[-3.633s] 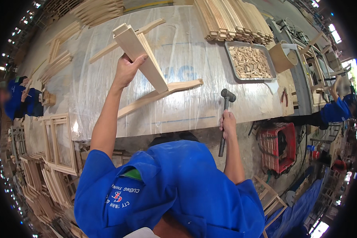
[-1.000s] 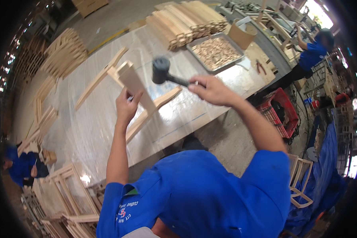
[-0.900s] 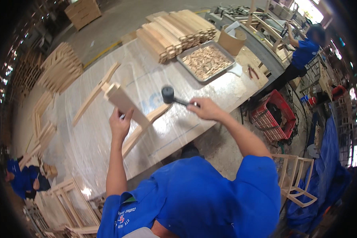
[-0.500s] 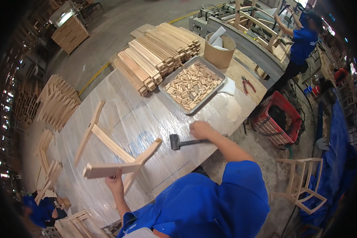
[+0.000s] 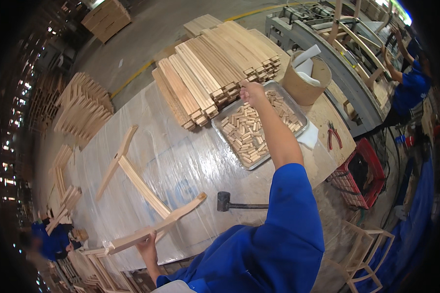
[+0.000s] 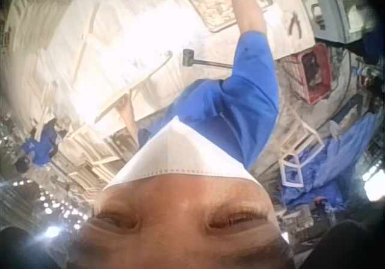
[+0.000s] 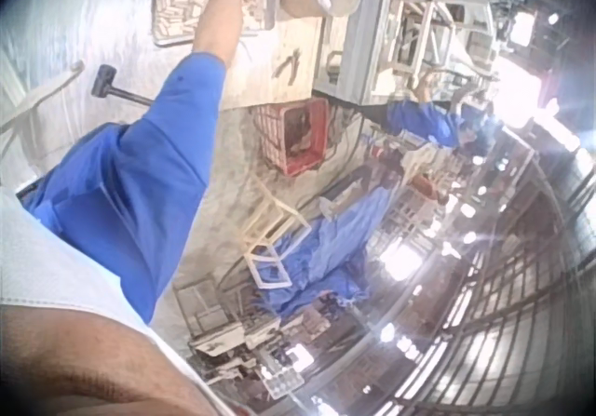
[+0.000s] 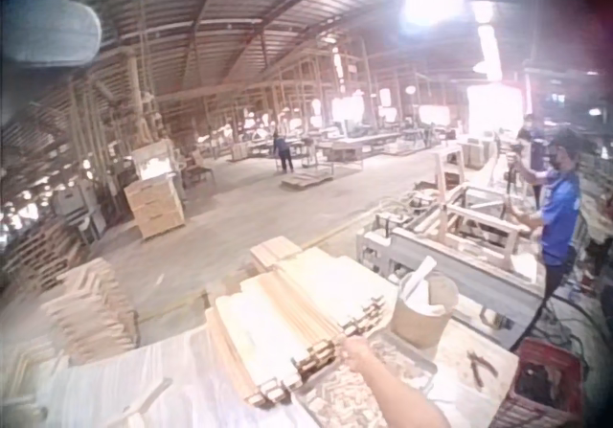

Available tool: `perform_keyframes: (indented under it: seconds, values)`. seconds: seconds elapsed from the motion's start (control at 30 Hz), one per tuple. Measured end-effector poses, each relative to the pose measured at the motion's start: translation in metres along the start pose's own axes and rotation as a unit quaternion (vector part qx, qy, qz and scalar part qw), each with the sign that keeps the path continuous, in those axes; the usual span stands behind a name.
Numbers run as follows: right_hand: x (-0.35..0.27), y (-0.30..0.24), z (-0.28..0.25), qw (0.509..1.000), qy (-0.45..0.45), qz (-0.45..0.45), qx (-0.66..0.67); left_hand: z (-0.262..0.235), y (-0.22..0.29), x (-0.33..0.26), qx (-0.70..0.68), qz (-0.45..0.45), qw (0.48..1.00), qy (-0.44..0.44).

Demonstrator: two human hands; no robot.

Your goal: The person assembles a wooden chair frame by inserting wooden dowels into pre-drilled holes and tapping them with a rubber mallet. They repeatedly pick up frame pieces, align joints, and secure connections before moving to the next unit.

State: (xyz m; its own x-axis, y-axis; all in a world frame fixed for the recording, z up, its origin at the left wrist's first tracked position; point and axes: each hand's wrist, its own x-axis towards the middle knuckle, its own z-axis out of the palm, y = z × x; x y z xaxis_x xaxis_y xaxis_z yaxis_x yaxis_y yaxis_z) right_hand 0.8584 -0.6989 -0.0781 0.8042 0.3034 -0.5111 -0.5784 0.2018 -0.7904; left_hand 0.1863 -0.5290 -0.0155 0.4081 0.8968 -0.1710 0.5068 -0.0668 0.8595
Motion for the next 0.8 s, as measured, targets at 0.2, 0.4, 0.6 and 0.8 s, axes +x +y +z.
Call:
perform_keyframes:
  seconds: [0.2, 0.4, 0.6, 0.8]
  values:
    - [-0.048, 0.000, 0.000, 0.964, -0.086, -0.180, 0.173, -0.015, 0.020, -0.001, 0.035, -0.030, 0.997, -0.069]
    - [-0.147, 0.003, -0.041, 0.932, -0.149, -0.279, 0.179, -0.067, 0.017, 0.024, 0.126, -0.087, 0.969, -0.196]
    - [-0.239, 0.027, -0.067, 0.908, -0.250, -0.290, 0.171, -0.099, -0.005, 0.086, 0.097, 0.029, 0.982, -0.160]
    - [-0.313, 0.075, -0.011, 0.890, -0.325, -0.225, 0.227, -0.042, 0.104, 0.125, -0.103, 0.089, 0.957, -0.255]
